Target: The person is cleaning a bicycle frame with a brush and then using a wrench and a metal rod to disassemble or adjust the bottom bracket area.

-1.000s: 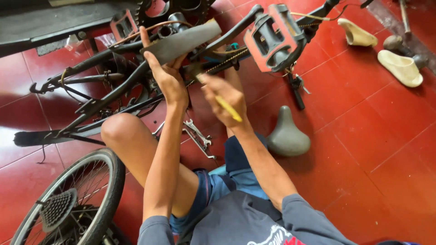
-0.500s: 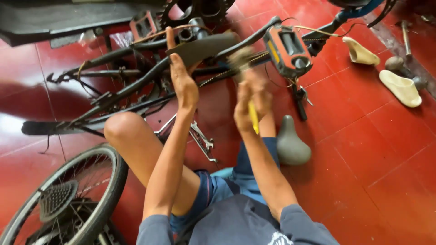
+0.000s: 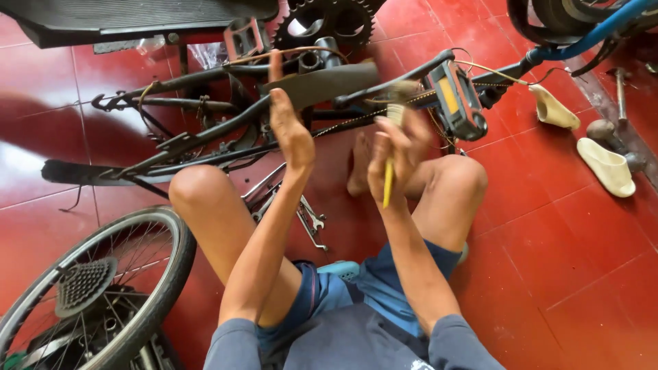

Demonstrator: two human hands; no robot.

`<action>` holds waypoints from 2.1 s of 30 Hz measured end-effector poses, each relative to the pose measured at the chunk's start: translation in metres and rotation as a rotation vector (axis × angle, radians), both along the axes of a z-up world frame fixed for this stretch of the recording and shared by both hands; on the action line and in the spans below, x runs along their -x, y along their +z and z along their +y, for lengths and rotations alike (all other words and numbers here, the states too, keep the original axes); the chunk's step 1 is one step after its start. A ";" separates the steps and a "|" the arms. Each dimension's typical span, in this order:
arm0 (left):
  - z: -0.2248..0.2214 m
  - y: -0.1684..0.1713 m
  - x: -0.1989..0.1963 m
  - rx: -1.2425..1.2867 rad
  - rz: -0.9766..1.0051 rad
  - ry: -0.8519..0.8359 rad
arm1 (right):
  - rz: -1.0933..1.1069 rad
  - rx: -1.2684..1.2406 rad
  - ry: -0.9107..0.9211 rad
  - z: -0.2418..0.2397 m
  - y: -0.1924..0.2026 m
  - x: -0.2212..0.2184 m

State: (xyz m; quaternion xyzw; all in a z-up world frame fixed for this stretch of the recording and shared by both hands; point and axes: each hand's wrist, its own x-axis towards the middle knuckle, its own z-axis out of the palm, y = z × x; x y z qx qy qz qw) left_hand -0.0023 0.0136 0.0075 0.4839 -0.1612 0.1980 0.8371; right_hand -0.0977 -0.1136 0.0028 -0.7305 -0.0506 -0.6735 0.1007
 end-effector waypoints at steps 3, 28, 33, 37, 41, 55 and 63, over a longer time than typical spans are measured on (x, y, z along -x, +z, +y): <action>0.011 0.017 -0.003 -0.051 0.143 0.182 | 0.295 -0.176 0.628 0.011 -0.007 0.000; 0.038 0.014 0.004 -0.459 0.163 -0.381 | 0.588 -0.307 0.858 0.022 0.019 -0.013; 0.022 -0.045 0.014 -0.439 0.273 -0.259 | 0.684 -0.763 0.635 0.007 -0.035 -0.013; 0.006 -0.139 0.041 -0.150 0.692 0.011 | 0.991 -1.281 0.276 -0.003 -0.101 -0.038; 0.002 -0.351 0.035 -0.574 0.971 0.395 | 1.485 -0.903 0.238 0.030 -0.142 -0.042; 0.021 -0.447 0.073 -0.816 1.488 0.306 | 2.150 -0.297 0.330 0.030 -0.342 -0.001; 0.012 -0.279 0.053 -0.541 0.738 0.850 | 1.620 -0.919 0.324 0.028 -0.236 -0.053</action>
